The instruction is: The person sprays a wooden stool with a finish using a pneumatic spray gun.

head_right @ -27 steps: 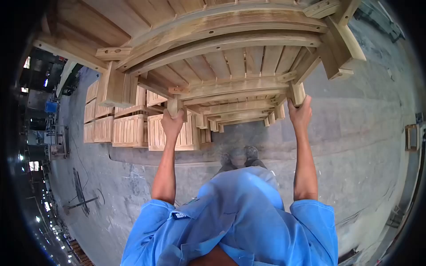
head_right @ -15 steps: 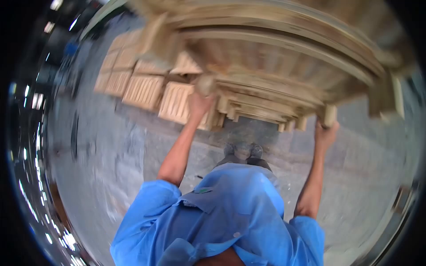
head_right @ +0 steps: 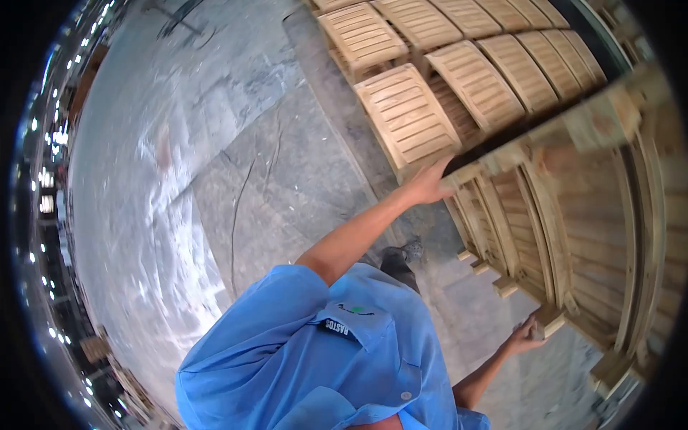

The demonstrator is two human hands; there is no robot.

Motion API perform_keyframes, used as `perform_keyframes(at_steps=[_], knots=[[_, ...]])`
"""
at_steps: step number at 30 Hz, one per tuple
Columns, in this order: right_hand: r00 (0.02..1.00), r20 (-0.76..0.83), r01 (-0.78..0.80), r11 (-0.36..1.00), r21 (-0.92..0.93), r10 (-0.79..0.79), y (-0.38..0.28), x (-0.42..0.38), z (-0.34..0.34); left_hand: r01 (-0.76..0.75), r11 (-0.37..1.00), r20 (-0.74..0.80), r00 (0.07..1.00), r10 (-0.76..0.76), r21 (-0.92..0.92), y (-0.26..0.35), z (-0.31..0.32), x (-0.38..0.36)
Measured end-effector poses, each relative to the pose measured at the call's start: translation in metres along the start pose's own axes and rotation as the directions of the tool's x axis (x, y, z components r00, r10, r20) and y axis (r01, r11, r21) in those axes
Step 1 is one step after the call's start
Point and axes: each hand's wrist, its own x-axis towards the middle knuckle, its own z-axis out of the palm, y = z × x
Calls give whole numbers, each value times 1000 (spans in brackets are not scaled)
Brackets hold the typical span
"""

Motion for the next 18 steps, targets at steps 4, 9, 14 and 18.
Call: perform_keyframes(at_steps=[4,9,14,18], knots=[[742,241,-588,780,-214,625,4,-78,-3,462,883,41,887,-460,-86,-139,-92,-140],[308,441,-529,537,-657,843,0,-182,52,874,480,-309,478,-822,75,-275,-215,-394],[255,775,-146,815,-560,578,-121,-267,180,959,207,-642,37,-766,-192,-304,-270,-558],[148,879,25,887,-461,453,-177,-283,262,723,22,-354,-311,-882,-690,-291,-282,-565]])
